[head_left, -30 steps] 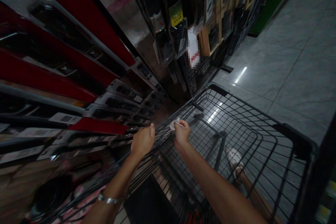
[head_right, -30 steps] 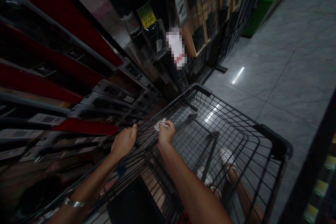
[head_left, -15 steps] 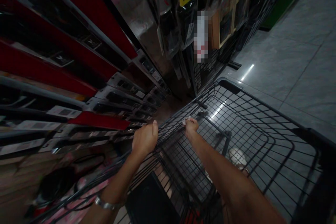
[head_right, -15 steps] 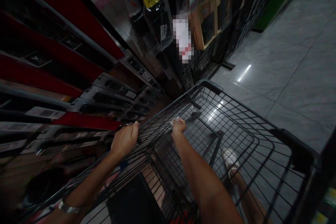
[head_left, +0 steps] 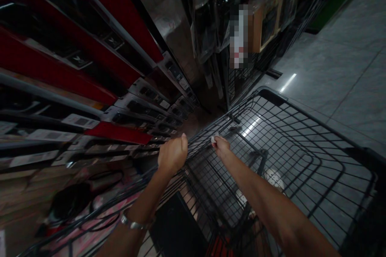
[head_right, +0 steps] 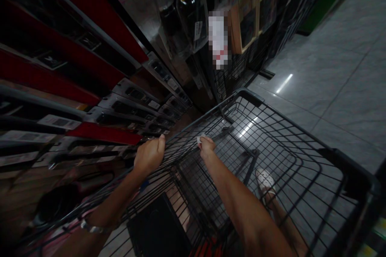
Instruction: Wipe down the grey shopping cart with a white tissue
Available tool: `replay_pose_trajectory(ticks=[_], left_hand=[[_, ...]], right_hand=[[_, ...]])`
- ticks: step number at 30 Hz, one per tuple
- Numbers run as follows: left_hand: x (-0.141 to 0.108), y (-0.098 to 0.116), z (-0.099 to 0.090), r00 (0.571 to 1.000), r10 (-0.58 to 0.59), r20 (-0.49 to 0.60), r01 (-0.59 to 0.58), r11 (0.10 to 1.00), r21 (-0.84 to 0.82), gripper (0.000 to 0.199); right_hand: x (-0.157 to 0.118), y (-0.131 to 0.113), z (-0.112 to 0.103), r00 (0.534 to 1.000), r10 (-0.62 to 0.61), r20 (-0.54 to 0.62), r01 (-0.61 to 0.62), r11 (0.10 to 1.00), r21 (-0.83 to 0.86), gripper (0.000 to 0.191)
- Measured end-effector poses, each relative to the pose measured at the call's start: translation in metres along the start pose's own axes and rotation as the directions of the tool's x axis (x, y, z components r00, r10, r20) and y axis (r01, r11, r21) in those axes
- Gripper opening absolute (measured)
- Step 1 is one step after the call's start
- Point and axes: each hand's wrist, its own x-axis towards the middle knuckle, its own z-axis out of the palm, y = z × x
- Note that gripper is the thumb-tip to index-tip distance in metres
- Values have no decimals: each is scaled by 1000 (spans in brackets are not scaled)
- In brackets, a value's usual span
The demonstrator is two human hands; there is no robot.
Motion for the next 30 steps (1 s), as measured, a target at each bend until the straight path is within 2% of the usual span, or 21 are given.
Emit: replay_pose_trajectory(ticks=[4,7,11,18,23,30], left_hand=[[-1,0,-2,1000,1,-16,-1,1000,-12,65],[-1,1,-3,1000,4,-23,-5,1000,-17,64],[-2,0,-3,1000,14,-24,-15,1000,-24,65],[-3,-1,-5,999,41,-15,-42,999,-24,64],[-2,-1,-5,999,48,-11,-48,999,-18,62],[-2,2,-5,999,39,-12,-38,999,17,65]], right_hand=[[-29,-11,6,993,111,46,-111,994,14,33],[-56,-21,13,986,146,78,-150,988,40,28],[-92,-36,22,982,133,135,-149,983,110,13],[-140,-58,32,975,99,201,-145,962,229,24],[-153,-60,35,969,64,239,-133,948,287,28],[-138,-54,34,958,70,277,-167,924,345,24]])
